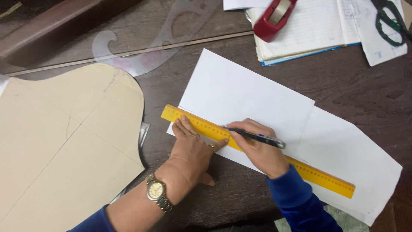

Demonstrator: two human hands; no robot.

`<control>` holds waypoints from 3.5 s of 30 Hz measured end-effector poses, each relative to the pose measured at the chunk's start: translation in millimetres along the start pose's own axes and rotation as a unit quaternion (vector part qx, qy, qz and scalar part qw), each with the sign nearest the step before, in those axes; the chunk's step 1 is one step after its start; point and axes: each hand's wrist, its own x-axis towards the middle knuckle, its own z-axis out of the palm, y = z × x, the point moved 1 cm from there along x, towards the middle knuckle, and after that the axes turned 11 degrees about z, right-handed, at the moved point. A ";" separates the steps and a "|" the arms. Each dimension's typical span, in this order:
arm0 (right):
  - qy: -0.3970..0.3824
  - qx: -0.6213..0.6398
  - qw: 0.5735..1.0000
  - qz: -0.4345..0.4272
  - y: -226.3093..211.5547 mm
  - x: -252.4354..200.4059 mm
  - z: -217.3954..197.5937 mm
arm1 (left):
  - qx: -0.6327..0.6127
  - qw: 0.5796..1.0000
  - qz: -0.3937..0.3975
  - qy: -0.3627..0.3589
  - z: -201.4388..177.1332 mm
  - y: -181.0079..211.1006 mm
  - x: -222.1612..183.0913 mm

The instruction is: Drawing lines and curves on paper using a ruler and pen to create a garment pattern.

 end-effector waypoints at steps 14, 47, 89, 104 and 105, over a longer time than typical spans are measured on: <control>0.074 -0.058 0.963 0.254 66.2 -79.1 -78.9 | 0.047 0.996 -0.010 -0.075 8.2 2.2 7.3; 0.037 -0.286 0.954 0.085 145.8 -130.5 -108.6 | -0.076 0.922 -0.075 0.372 95.2 10.0 -0.5; 0.338 -0.307 0.878 -0.145 236.4 32.9 -242.8 | -0.030 0.790 -0.422 0.443 221.4 -12.8 -72.8; -0.017 0.143 0.989 0.026 41.2 -19.2 -48.7 | 0.076 0.784 -0.185 0.587 151.6 96.4 -27.4; -0.044 0.124 0.991 0.024 27.2 -18.7 -39.0 | -0.067 0.770 -0.059 0.632 153.7 109.0 -9.1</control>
